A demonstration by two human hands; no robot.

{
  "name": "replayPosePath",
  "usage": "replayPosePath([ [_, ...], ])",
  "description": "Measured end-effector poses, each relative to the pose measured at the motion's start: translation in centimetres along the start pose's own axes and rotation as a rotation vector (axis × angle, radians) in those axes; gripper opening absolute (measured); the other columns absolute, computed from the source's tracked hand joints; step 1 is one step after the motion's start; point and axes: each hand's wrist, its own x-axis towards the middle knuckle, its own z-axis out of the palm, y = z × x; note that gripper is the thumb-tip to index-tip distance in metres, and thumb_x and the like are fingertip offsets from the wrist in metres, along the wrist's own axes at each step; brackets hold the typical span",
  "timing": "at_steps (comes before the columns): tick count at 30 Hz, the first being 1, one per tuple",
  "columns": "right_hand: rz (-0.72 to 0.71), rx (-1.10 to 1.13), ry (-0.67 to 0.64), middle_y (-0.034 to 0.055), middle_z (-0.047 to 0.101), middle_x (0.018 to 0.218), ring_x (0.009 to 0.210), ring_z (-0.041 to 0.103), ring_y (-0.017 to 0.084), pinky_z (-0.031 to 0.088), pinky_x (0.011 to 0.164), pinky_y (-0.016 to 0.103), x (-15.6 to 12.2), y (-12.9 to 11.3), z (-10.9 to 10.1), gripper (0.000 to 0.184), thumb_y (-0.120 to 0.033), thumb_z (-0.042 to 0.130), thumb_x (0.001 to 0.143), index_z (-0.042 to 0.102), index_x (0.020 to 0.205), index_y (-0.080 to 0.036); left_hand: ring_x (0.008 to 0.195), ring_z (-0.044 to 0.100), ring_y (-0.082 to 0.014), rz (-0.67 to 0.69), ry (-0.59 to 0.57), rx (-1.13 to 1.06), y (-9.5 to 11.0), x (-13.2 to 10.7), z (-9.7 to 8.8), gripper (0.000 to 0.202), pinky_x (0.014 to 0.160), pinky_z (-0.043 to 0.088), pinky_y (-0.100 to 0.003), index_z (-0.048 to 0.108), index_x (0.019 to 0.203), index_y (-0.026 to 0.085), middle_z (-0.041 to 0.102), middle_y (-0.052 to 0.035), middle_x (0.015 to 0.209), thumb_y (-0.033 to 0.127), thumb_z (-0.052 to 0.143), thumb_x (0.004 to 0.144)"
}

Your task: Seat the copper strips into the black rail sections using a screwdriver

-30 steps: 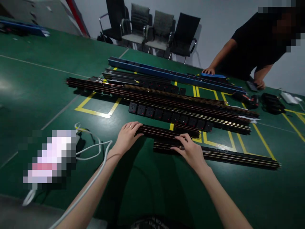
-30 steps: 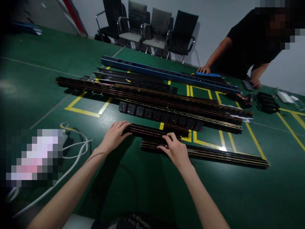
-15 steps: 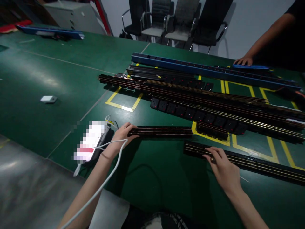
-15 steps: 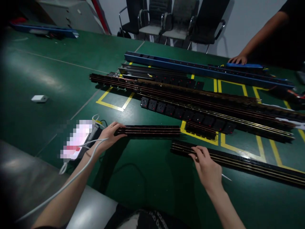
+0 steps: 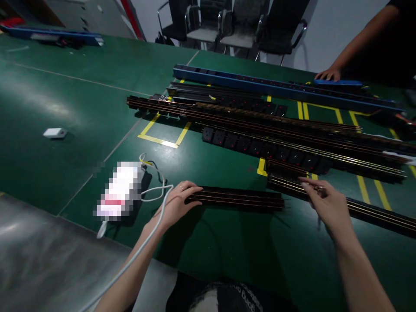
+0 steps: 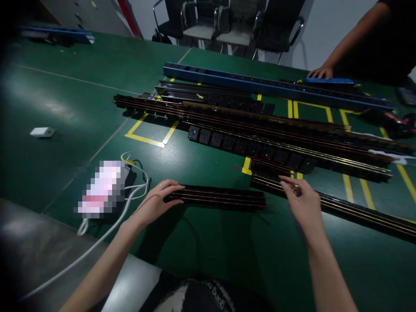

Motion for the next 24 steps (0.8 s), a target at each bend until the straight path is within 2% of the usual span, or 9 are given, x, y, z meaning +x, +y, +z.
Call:
replayPosePath([
  [2,0.218,0.425,-0.016,0.0019,0.055,0.075,0.055,0.045,0.008,0.035,0.045,0.021,-1.2,-1.8,0.5,0.056,-0.062,0.066,0.076,0.07,0.109,-0.016,0.118,0.056,-0.0186,0.028,-0.017,-0.129,2.0,0.0,2.4,0.043,0.104,0.049,-0.039,0.055,0.129,0.034,0.056,-0.0025,0.124,0.036,0.067,0.088],
  [4,0.275,0.651,0.012,0.0026,0.057,0.078,0.065,0.055,0.01,0.046,0.052,0.023,-2.4,-3.2,1.1,0.056,-0.063,0.065,0.076,0.071,0.103,-0.014,0.122,0.054,-0.0192,0.023,0.018,-0.257,3.7,0.3,4.8,0.053,0.107,0.048,-0.04,0.05,0.133,0.032,0.052,-0.0045,0.13,0.035,0.071,0.084],
  [6,0.266,0.669,0.08,0.0032,0.058,0.072,0.064,0.056,0.009,0.049,0.056,0.022,-3.3,-4.1,1.7,0.059,-0.067,0.055,0.082,0.072,0.091,-0.011,0.124,0.052,-0.0207,-0.027,0.094,-0.31,5.0,0.9,6.6,0.054,0.109,0.047,-0.041,0.051,0.13,0.028,0.047,-0.0069,0.132,0.035,0.074,0.081],
  [9,0.212,0.578,0.214,0.0005,0.051,0.055,0.048,0.045,0.005,0.036,0.046,0.017,-4.4,-5.1,2.9,0.064,-0.066,0.04,0.091,0.069,0.074,-0.012,0.119,0.053,-0.0218,-0.062,0.147,-0.282,6.0,2.3,8.2,0.044,0.105,0.049,-0.042,0.056,0.116,0.023,0.049,-0.0073,0.125,0.034,0.076,0.078],
  [11,0.174,0.577,0.136,-0.0004,0.051,0.053,0.045,0.044,0.004,0.033,0.043,0.016,-5.0,-5.8,4.1,0.063,-0.066,0.039,0.092,0.069,0.075,-0.013,0.113,0.055,-0.0221,-0.051,0.13,-0.262,6.2,3.1,8.7,0.044,0.101,0.05,-0.043,0.057,0.11,0.023,0.05,-0.0063,0.118,0.036,0.079,0.075],
  [14,0.147,0.693,-0.202,0.0008,0.06,0.063,0.052,0.055,0.007,0.044,0.05,0.018,-5.6,-6.5,6.6,0.056,-0.067,0.054,0.085,0.073,0.088,-0.015,0.108,0.056,-0.0225,-0.067,0.136,-0.247,6.3,3.7,9.2,0.048,0.097,0.052,-0.043,0.058,0.107,0.023,0.05,-0.0051,0.115,0.04,0.083,0.069],
  [16,0.156,0.747,-0.326,0.0009,0.062,0.066,0.054,0.056,0.008,0.046,0.054,0.02,-5.8,-6.6,8.2,0.05,-0.063,0.065,0.08,0.074,0.089,-0.015,0.105,0.057,-0.0221,-0.089,0.154,-0.238,6.3,3.6,9.3,0.047,0.094,0.053,-0.042,0.058,0.107,0.023,0.051,-0.0045,0.112,0.04,0.082,0.07],
  [20,0.14,0.611,-0.258,0.0007,0.066,0.07,0.064,0.058,0.008,0.046,0.062,0.019,-6.0,-6.3,9.9,0.034,-0.049,0.076,0.075,0.072,0.077,-0.016,0.105,0.06,-0.0205,-0.135,0.194,-0.26,6.9,3.3,9.2,0.038,0.092,0.052,-0.037,0.058,0.111,0.024,0.056,-0.0038,0.111,0.035,0.076,0.079],
  [24,0.06,0.515,-0.245,0.001,0.067,0.074,0.069,0.06,0.009,0.046,0.067,0.02,-6.2,-6.3,9.9,0.031,-0.047,0.07,0.082,0.071,0.076,-0.016,0.105,0.061,-0.0197,-0.142,0.196,-0.244,7.2,3.2,9.1,0.039,0.091,0.052,-0.035,0.06,0.112,0.025,0.059,-0.003,0.11,0.032,0.077,0.078],
])
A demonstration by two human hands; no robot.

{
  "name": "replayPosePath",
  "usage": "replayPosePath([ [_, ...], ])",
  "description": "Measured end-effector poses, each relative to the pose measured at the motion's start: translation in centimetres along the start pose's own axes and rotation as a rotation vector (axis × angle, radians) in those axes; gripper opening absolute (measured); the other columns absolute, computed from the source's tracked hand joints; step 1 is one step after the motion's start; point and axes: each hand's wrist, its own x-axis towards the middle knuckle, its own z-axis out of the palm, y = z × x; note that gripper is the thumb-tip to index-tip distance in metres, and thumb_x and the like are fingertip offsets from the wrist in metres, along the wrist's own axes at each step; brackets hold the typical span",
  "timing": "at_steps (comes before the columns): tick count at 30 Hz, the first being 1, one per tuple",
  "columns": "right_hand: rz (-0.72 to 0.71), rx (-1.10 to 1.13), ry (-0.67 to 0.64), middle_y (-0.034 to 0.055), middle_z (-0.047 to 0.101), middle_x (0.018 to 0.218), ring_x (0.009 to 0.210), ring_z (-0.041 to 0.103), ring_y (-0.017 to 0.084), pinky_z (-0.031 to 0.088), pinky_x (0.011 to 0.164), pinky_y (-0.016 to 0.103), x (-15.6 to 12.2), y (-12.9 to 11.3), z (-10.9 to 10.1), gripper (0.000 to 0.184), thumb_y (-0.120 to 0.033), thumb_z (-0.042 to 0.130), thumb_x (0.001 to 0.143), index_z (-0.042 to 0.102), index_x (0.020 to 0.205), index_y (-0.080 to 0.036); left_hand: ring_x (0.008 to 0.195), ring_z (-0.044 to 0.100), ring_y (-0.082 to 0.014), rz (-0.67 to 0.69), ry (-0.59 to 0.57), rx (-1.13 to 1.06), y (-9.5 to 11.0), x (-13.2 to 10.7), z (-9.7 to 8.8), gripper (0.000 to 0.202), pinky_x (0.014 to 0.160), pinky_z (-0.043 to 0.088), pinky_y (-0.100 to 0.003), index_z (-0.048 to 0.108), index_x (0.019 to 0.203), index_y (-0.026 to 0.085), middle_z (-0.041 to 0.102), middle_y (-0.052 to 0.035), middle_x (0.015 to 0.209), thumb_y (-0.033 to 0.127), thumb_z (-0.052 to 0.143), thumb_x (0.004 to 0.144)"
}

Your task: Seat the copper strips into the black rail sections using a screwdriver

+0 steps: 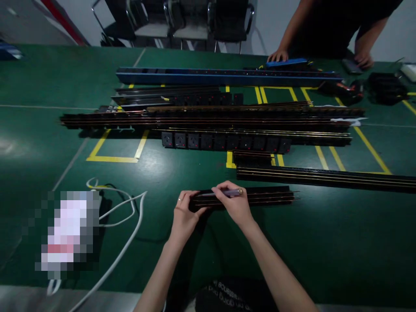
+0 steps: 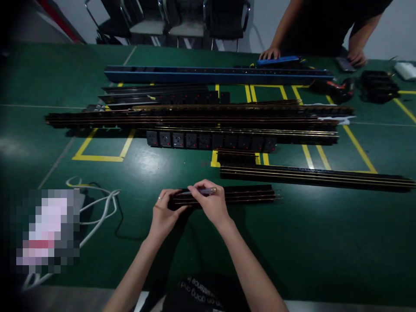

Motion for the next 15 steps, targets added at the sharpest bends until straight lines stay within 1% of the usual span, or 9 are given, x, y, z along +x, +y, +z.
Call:
replayPosePath([
  [3,-0.04,-0.022,-0.052,0.0017,0.069,0.079,0.071,0.061,0.01,0.045,0.067,0.02,0.1,-0.1,-0.2,0.032,-0.048,0.064,0.086,0.071,0.079,-0.017,0.104,0.061,-0.0198,0.004,-0.001,0.003,-0.2,0.0,0.0,0.038,0.091,0.052,-0.035,0.06,0.113,0.025,0.059,-0.003,0.11,0.033,0.076,0.079],
  [5,-0.032,-0.021,-0.135,0.0013,0.068,0.076,0.07,0.061,0.009,0.044,0.065,0.019,0.6,-0.3,-0.3,0.034,-0.049,0.06,0.089,0.073,0.082,-0.018,0.103,0.061,-0.0207,0.007,-0.001,0.002,-0.4,0.3,0.2,0.037,0.09,0.052,-0.037,0.059,0.114,0.025,0.06,-0.0037,0.109,0.034,0.074,0.081],
  [7,-0.005,-0.022,-0.229,0.0001,0.066,0.069,0.063,0.058,0.008,0.043,0.06,0.019,1.7,-0.5,-0.3,0.035,-0.05,0.057,0.09,0.073,0.086,-0.019,0.1,0.062,-0.0215,0.019,-0.016,0.001,-0.5,1.4,0.5,0.039,0.088,0.051,-0.038,0.059,0.113,0.023,0.061,-0.0043,0.105,0.037,0.074,0.08],
  [9,-0.002,-0.044,-0.278,-0.0006,0.065,0.066,0.058,0.057,0.008,0.043,0.058,0.019,3.3,-0.9,-0.3,0.036,-0.052,0.057,0.089,0.073,0.087,-0.019,0.095,0.062,-0.0211,0.045,-0.052,-0.001,-0.5,3.1,0.9,0.043,0.084,0.052,-0.036,0.06,0.11,0.021,0.062,-0.004,0.1,0.042,0.078,0.076],
  [10,-0.015,-0.059,-0.276,-0.0004,0.066,0.067,0.058,0.057,0.008,0.044,0.059,0.019,4.1,-1.0,-0.3,0.037,-0.052,0.059,0.088,0.071,0.086,-0.018,0.092,0.062,-0.0204,0.061,-0.072,-0.001,-0.4,4.1,1.2,0.045,0.082,0.052,-0.035,0.06,0.107,0.021,0.062,-0.0036,0.098,0.044,0.08,0.073],
  [13,-0.056,-0.102,-0.218,0.0003,0.067,0.069,0.061,0.06,0.009,0.045,0.062,0.02,6.3,-1.4,-0.5,0.038,-0.055,0.062,0.085,0.068,0.081,-0.017,0.089,0.061,-0.0175,0.1,-0.109,0.011,0.0,6.9,1.6,0.046,0.079,0.05,-0.03,0.06,0.101,0.02,0.061,-0.0018,0.094,0.048,0.081,0.071],
  [15,-0.084,-0.142,-0.192,0.0005,0.068,0.071,0.065,0.06,0.011,0.043,0.063,0.022,7.2,-1.4,-0.7,0.038,-0.056,0.065,0.082,0.067,0.079,-0.018,0.086,0.058,-0.0168,0.106,-0.11,0.032,0.3,8.0,1.6,0.047,0.076,0.048,-0.029,0.059,0.096,0.019,0.06,-0.0013,0.092,0.049,0.082,0.069],
])
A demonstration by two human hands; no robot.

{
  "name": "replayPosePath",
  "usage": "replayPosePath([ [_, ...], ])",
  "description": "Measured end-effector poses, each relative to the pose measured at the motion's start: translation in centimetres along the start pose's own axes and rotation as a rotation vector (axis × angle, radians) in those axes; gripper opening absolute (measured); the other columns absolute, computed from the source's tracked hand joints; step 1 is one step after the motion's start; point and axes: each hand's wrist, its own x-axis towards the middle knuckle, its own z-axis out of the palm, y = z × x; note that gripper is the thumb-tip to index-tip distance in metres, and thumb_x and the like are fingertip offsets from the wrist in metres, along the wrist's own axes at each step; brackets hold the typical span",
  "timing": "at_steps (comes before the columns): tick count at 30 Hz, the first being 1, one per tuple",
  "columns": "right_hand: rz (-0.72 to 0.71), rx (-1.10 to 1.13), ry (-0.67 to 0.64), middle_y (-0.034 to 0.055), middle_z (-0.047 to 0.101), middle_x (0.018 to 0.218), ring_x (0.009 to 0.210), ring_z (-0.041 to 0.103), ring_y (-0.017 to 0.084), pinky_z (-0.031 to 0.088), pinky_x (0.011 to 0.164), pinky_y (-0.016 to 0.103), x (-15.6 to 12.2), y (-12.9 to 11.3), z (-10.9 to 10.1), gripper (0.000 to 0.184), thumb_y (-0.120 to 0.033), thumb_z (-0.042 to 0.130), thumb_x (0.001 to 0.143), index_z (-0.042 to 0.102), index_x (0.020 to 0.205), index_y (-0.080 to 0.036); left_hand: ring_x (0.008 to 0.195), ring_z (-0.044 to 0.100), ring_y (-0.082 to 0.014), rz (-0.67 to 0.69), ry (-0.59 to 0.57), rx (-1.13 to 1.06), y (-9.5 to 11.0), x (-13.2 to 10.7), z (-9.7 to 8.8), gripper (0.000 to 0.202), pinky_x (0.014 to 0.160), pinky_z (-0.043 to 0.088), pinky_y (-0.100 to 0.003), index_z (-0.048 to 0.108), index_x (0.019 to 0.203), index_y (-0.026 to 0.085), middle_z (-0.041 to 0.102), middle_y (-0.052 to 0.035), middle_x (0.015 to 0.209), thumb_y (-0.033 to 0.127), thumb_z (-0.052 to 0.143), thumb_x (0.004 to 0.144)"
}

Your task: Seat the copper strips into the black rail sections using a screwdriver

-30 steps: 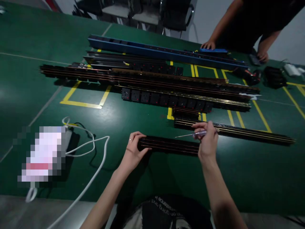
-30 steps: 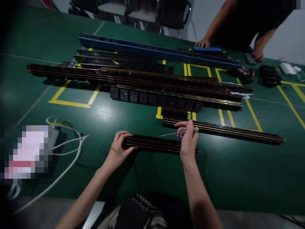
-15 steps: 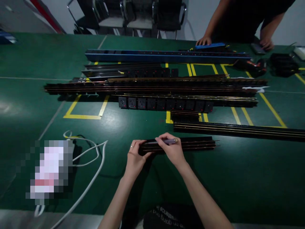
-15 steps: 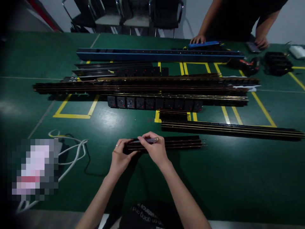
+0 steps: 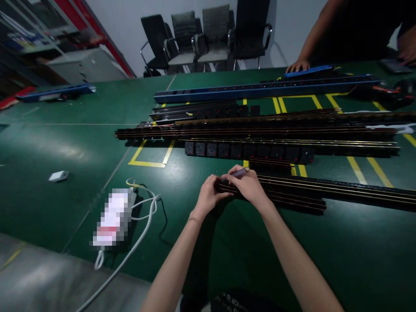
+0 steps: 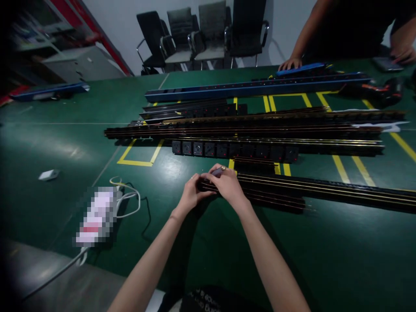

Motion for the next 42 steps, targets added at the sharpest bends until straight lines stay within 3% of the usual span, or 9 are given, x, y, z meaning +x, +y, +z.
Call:
replayPosePath([
  [5,-0.08,-0.111,0.079,0.0007,0.067,0.07,0.066,0.061,0.013,0.044,0.069,0.026,0.5,1.0,0.1,0.043,-0.06,0.059,0.087,0.06,0.073,-0.019,0.087,0.054,-0.0189,0.032,-0.024,0.035,0.3,0.7,-0.2,0.05,0.077,0.047,-0.033,0.054,0.088,0.019,0.056,-0.0023,0.092,0.049,0.085,0.063],
  [10,-0.073,0.027,0.091,-0.0012,0.065,0.061,0.054,0.062,0.012,0.048,0.06,0.025,0.7,1.9,1.1,0.044,-0.06,0.054,0.091,0.052,0.075,-0.019,0.092,0.052,-0.0208,0.081,-0.067,0.028,-0.2,1.2,-0.5,0.054,0.081,0.048,-0.036,0.052,0.088,0.019,0.054,-0.0041,0.097,0.045,0.088,0.057],
  [18,-0.091,0.051,0.196,-0.0007,0.063,0.059,0.048,0.06,0.008,0.046,0.047,0.019,0.7,2.0,1.6,0.045,-0.057,0.057,0.09,0.055,0.071,-0.017,0.093,0.052,-0.0192,0.115,-0.139,-0.06,-0.8,1.9,-1.3,0.054,0.08,0.047,-0.033,0.049,0.088,0.02,0.054,-0.0041,0.102,0.04,0.089,0.056],
  [26,-0.106,0.025,0.283,0.0026,0.066,0.063,0.052,0.064,0.01,0.05,0.048,0.02,0.5,1.7,2.1,0.041,-0.055,0.059,0.09,0.058,0.072,-0.018,0.095,0.055,-0.0196,0.197,-0.17,-0.075,-1.0,2.1,-1.5,0.05,0.085,0.045,-0.034,0.049,0.091,0.021,0.062,-0.0028,0.101,0.038,0.086,0.062],
  [30,-0.12,0.047,0.26,0.0022,0.067,0.064,0.051,0.063,0.01,0.049,0.046,0.02,0.9,2.1,2.2,0.04,-0.055,0.062,0.088,0.057,0.072,-0.019,0.093,0.054,-0.0181,0.182,-0.146,-0.043,-0.8,1.9,-1.7,0.049,0.083,0.045,-0.031,0.051,0.093,0.02,0.061,-0.0016,0.097,0.038,0.085,0.062],
  [34,-0.123,0.081,0.156,0.0007,0.066,0.059,0.049,0.063,0.01,0.048,0.045,0.018,1.1,1.9,1.6,0.043,-0.056,0.069,0.082,0.055,0.07,-0.018,0.09,0.053,-0.017,0.179,-0.127,-0.033,-0.7,1.6,-1.6,0.05,0.081,0.045,-0.03,0.053,0.095,0.019,0.059,-0.001,0.095,0.038,0.085,0.062],
  [42,-0.154,-0.036,-0.009,0.0004,0.062,0.057,0.048,0.058,0.008,0.044,0.047,0.017,0.2,1.3,-2.9,0.044,-0.054,0.07,0.08,0.057,0.066,-0.014,0.087,0.056,-0.0157,0.1,-0.136,-0.084,-1.5,1.4,-0.7,0.056,0.077,0.046,-0.028,0.056,0.102,0.018,0.062,-0.0028,0.099,0.043,0.086,0.062],
])
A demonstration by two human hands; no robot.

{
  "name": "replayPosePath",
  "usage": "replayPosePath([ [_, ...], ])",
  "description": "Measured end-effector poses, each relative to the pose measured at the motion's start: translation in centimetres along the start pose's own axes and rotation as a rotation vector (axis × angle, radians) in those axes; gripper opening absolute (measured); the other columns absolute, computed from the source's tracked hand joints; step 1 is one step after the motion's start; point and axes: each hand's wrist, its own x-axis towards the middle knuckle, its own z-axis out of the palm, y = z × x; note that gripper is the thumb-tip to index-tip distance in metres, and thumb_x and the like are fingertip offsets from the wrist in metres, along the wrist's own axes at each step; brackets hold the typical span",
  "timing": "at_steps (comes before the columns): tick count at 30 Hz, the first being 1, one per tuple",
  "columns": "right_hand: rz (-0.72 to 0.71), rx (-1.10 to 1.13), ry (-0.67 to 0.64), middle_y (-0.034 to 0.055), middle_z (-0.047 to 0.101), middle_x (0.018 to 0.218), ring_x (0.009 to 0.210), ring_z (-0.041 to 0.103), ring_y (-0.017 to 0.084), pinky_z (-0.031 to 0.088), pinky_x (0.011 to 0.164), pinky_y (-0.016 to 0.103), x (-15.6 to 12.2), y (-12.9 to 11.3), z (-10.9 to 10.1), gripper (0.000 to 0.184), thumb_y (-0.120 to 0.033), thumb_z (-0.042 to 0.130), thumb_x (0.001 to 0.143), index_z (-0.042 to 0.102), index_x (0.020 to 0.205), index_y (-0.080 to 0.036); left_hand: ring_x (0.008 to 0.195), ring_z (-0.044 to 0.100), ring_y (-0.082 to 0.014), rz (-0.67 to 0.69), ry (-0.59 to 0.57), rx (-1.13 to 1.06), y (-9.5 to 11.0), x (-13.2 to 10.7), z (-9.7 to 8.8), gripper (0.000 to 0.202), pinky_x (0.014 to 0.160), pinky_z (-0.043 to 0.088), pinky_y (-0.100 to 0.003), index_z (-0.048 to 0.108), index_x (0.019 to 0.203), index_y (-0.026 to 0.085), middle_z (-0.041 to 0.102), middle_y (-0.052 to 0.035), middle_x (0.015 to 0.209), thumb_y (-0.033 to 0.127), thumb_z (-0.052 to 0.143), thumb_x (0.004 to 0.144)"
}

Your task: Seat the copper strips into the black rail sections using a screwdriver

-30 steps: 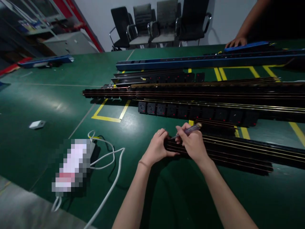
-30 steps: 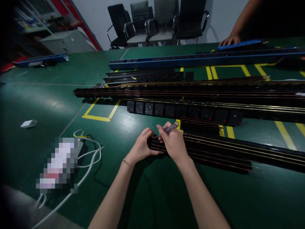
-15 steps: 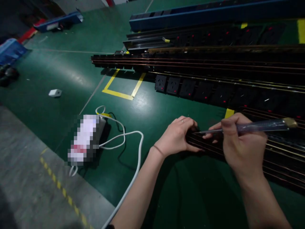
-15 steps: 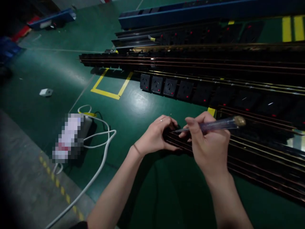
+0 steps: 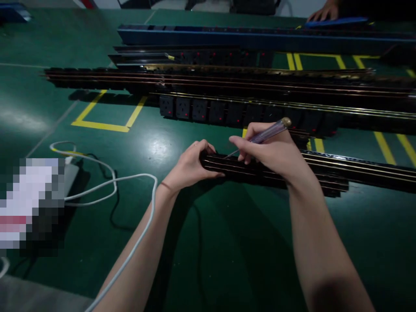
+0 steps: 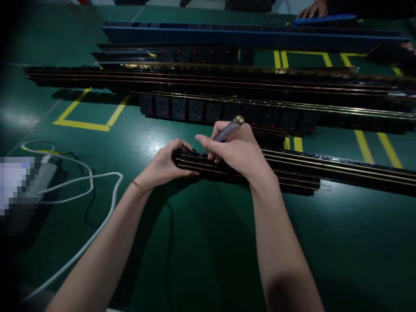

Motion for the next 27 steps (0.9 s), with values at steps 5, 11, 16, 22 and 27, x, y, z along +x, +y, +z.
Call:
replayPosePath([
  [5,-0.006,0.015,-0.158,0.0007,0.062,0.059,0.054,0.06,0.009,0.046,0.049,0.018,-0.7,-0.7,-1.8,0.04,-0.049,0.075,0.076,0.061,0.069,-0.013,0.093,0.058,-0.018,0.083,-0.015,0.142,0.6,0.1,-0.1,0.052,0.084,0.046,-0.032,0.061,0.107,0.021,0.064,-0.0016,0.102,0.046,0.082,0.066],
  [11,0.067,-0.05,-0.153,0.0014,0.063,0.06,0.056,0.064,0.01,0.049,0.05,0.017,-1.6,-1.4,-3.4,0.029,-0.037,0.065,0.086,0.058,0.07,-0.014,0.097,0.06,-0.021,0.115,-0.023,0.14,0.6,0.1,-0.5,0.044,0.088,0.046,-0.036,0.065,0.097,0.022,0.066,-0.0018,0.103,0.051,0.08,0.067],
  [16,0.083,-0.048,-0.197,0.0016,0.065,0.064,0.061,0.066,0.011,0.051,0.054,0.019,-2.2,-1.1,-4.9,0.03,-0.04,0.067,0.083,0.057,0.073,-0.014,0.1,0.059,-0.0223,0.133,-0.016,0.12,0.1,0.2,-0.4,0.047,0.092,0.048,-0.038,0.067,0.099,0.024,0.065,-0.0031,0.103,0.054,0.081,0.066],
  [22,-0.141,-0.176,-0.198,-0.0002,0.065,0.074,0.067,0.059,0.007,0.042,0.06,0.018,-3.5,-0.3,-4.0,0.021,-0.031,0.072,0.078,0.06,0.074,-0.014,0.103,0.058,-0.0228,0.1,-0.008,0.149,0.1,0.1,-0.2,0.05,0.094,0.049,-0.039,0.072,0.105,0.029,0.062,-0.0029,0.105,0.059,0.079,0.067],
  [27,-0.031,-0.044,-0.02,0.0024,0.071,0.093,0.083,0.064,0.01,0.048,0.075,0.024,-6.8,2.0,-3.9,0.023,-0.037,0.069,0.083,0.073,0.093,-0.017,0.097,0.058,-0.0223,0.129,-0.045,0.162,0.1,0.1,-0.2,0.049,0.087,0.05,-0.036,0.072,0.101,0.025,0.063,-0.0041,0.1,0.06,0.078,0.067],
])
